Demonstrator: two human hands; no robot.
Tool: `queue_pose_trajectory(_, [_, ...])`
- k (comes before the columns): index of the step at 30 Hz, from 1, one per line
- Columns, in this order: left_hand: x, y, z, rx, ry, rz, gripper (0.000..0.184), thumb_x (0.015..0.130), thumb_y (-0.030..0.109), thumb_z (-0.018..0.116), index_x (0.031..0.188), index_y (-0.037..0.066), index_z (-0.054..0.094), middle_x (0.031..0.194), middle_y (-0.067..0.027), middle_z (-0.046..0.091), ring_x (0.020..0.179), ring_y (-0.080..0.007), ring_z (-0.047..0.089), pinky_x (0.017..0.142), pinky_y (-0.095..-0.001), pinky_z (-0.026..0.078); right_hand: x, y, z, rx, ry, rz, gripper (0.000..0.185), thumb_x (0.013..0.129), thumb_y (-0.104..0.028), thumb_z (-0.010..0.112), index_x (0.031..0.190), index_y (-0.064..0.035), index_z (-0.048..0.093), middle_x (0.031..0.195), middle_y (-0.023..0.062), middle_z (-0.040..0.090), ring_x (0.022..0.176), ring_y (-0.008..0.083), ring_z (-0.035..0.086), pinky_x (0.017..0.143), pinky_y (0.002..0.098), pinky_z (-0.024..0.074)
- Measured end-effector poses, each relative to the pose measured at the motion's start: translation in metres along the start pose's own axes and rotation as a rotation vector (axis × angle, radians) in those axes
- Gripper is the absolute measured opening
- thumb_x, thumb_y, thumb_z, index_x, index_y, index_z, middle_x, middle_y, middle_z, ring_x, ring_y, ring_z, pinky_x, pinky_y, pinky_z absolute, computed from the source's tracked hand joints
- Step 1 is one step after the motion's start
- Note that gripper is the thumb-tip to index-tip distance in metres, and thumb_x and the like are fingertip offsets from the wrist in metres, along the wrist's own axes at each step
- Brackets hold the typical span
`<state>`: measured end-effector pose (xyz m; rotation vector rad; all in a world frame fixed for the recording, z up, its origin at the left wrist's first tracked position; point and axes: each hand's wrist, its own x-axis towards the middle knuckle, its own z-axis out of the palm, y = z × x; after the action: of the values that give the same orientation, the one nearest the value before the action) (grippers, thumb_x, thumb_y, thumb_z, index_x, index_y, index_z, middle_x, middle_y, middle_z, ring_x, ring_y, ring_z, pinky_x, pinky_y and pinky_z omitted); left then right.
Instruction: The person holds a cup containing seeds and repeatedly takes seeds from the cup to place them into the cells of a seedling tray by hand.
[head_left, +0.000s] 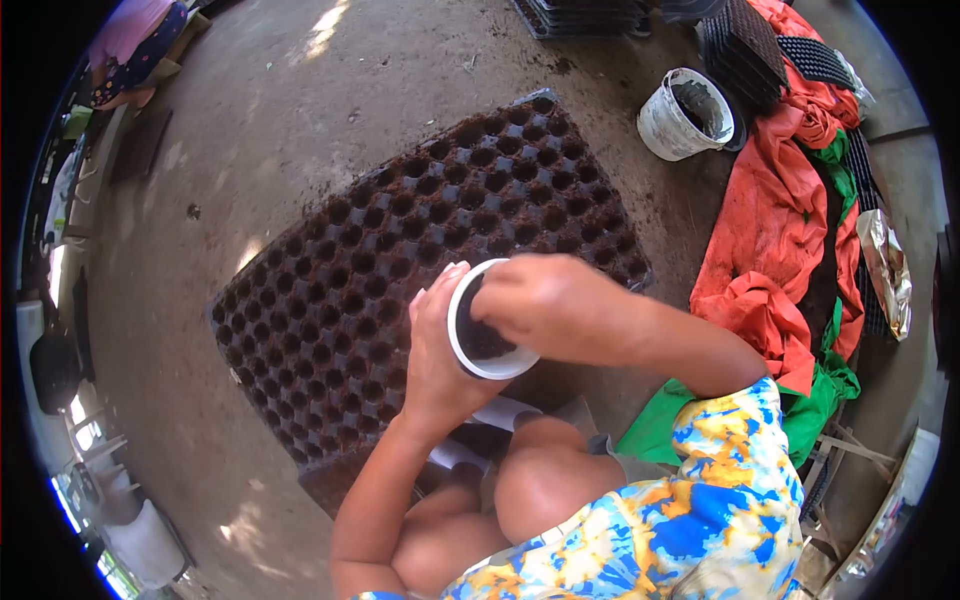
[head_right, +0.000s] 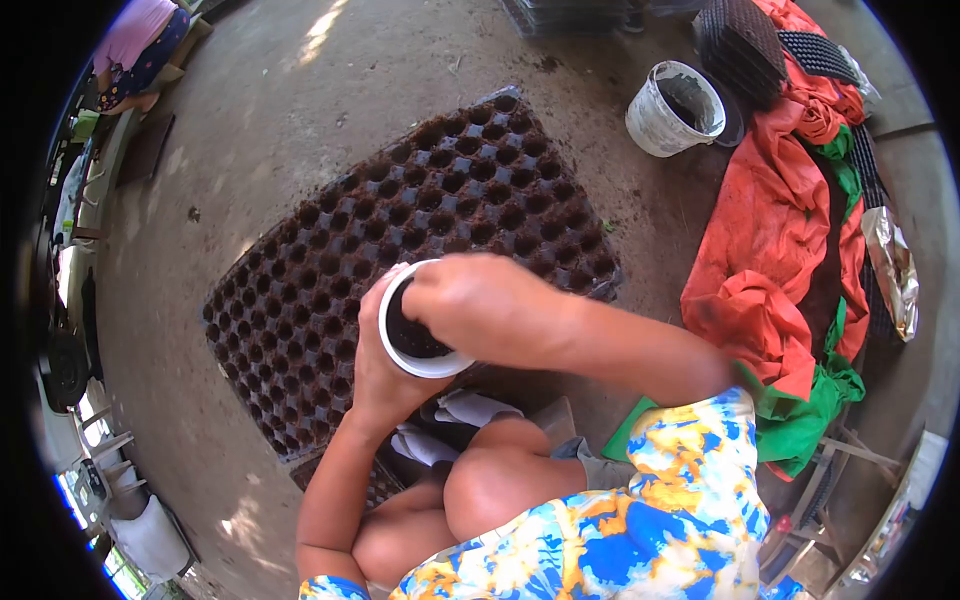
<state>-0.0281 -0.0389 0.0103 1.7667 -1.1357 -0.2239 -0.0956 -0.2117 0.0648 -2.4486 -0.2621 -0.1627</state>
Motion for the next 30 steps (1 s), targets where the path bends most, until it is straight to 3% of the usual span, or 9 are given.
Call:
queue_pose_trajectory(3, [-0.005, 0.0, -0.003, -0.008, 0.03, -0.089, 0.107, 0.056, 0.01, 0.09, 0.141, 0.002, 0.027, 0.133, -0.0168, 0.049, 0.124, -0.0275, 0.05, 0.105, -0.0379, 0.039, -0.007, 0.021, -0.034, 0.218, 0.209, 0.213, 0.011, 0.075, -0.001, 0.068, 0.086, -0.003, 0.068, 0.083, 0.0118, 0.067, 0.074, 0.0269, 0.067, 0.067, 0.0348, 0.0539])
queue_pose_trajectory(9, [-0.013, -0.001, -0.002, -0.279, 0.067, -0.234, 0.107, 0.054, 0.007, 0.09, 0.14, 0.002, 0.026, 0.133, -0.0135, 0.047, 0.123, -0.0249, 0.049, 0.106, -0.0378, 0.039, -0.036, 0.081, -0.026, 0.144, 0.106, 0.547, 0.011, 0.079, -0.005, 0.068, 0.09, -0.0015, 0.07, 0.082, 0.0107, 0.068, 0.075, 0.0224, 0.067, 0.071, 0.0314, 0.0533])
queue_pose_trajectory(12, [-0.011, 0.003, 0.001, -0.258, 0.032, -0.187, 0.107, 0.055, 0.007, 0.09, 0.14, 0.001, 0.026, 0.133, -0.0143, 0.047, 0.123, -0.0251, 0.049, 0.106, -0.0376, 0.039, -0.037, 0.049, -0.039, 0.139, 0.263, 0.384, 0.01, 0.079, -0.006, 0.069, 0.088, -0.0022, 0.07, 0.083, 0.0103, 0.067, 0.076, 0.0252, 0.067, 0.071, 0.0331, 0.0534])
queue_pose_trajectory(15, [-0.007, 0.005, 0.013, -0.11, -0.03, -0.095, 0.104, 0.057, 0.014, 0.091, 0.139, 0.002, 0.028, 0.134, -0.0173, 0.046, 0.125, -0.0309, 0.046, 0.107, -0.041, 0.037, -0.034, 0.009, -0.024, 0.175, 0.107, 0.069, 0.012, 0.078, -0.004, 0.069, 0.089, -0.0042, 0.069, 0.086, 0.0086, 0.066, 0.079, 0.0257, 0.066, 0.071, 0.0349, 0.0541])
queue_pose_trajectory(17, [-0.003, 0.01, 0.019, -0.073, -0.061, -0.043, 0.104, 0.056, 0.018, 0.091, 0.139, 0.003, 0.031, 0.137, -0.0195, 0.045, 0.128, -0.0382, 0.042, 0.108, -0.045, 0.034, -0.029, -0.005, -0.004, -0.121, -0.07, -0.007, 0.019, 0.073, -0.005, 0.066, 0.092, -0.0031, 0.065, 0.09, 0.0112, 0.066, 0.082, 0.0292, 0.066, 0.074, 0.0371, 0.0549])
queue_pose_trajectory(21, [0.004, 0.014, 0.021, -0.087, -0.073, -0.073, 0.103, 0.056, 0.018, 0.091, 0.139, 0.003, 0.031, 0.138, -0.0199, 0.044, 0.127, -0.0384, 0.043, 0.107, -0.0449, 0.035, -0.019, 0.0, 0.004, -0.218, -0.11, -0.079, 0.021, 0.07, -0.005, 0.065, 0.091, -0.0012, 0.063, 0.092, 0.0143, 0.065, 0.083, 0.0317, 0.066, 0.074, 0.0391, 0.0554])
queue_pose_trajectory(26, [0.018, 0.021, 0.016, -0.245, 0.024, -0.129, 0.097, 0.062, 0.012, 0.088, 0.138, 0.001, 0.029, 0.128, -0.0152, 0.051, 0.118, -0.0249, 0.053, 0.101, -0.0359, 0.042, -0.023, 0.021, -0.048, 0.156, 0.135, 0.115, 0.013, 0.076, -0.003, 0.069, 0.089, -0.0033, 0.066, 0.083, 0.0107, 0.066, 0.073, 0.0242, 0.066, 0.067, 0.0347, 0.0535])
queue_pose_trajectory(27, [0.016, 0.017, 0.014, -0.209, 0.044, -0.133, 0.098, 0.061, 0.011, 0.088, 0.138, 0.001, 0.029, 0.128, -0.0153, 0.052, 0.118, -0.0246, 0.053, 0.101, -0.0357, 0.042, -0.026, 0.032, -0.052, 0.166, 0.161, 0.206, 0.01, 0.077, -0.006, 0.065, 0.087, -0.0034, 0.066, 0.082, 0.0138, 0.068, 0.076, 0.0313, 0.067, 0.067, 0.0373, 0.0543])
queue_pose_trajectory(30, [0.016, 0.015, 0.003, -0.201, 0.081, -0.189, 0.101, 0.059, 0.009, 0.089, 0.139, 0.0, 0.027, 0.129, -0.0153, 0.051, 0.119, -0.0243, 0.053, 0.102, -0.0356, 0.042, -0.043, 0.071, -0.041, 0.084, 0.008, 0.404, 0.013, 0.078, -0.002, 0.066, 0.091, -0.0002, 0.067, 0.085, 0.0129, 0.069, 0.077, 0.0242, 0.069, 0.072, 0.033, 0.0539])
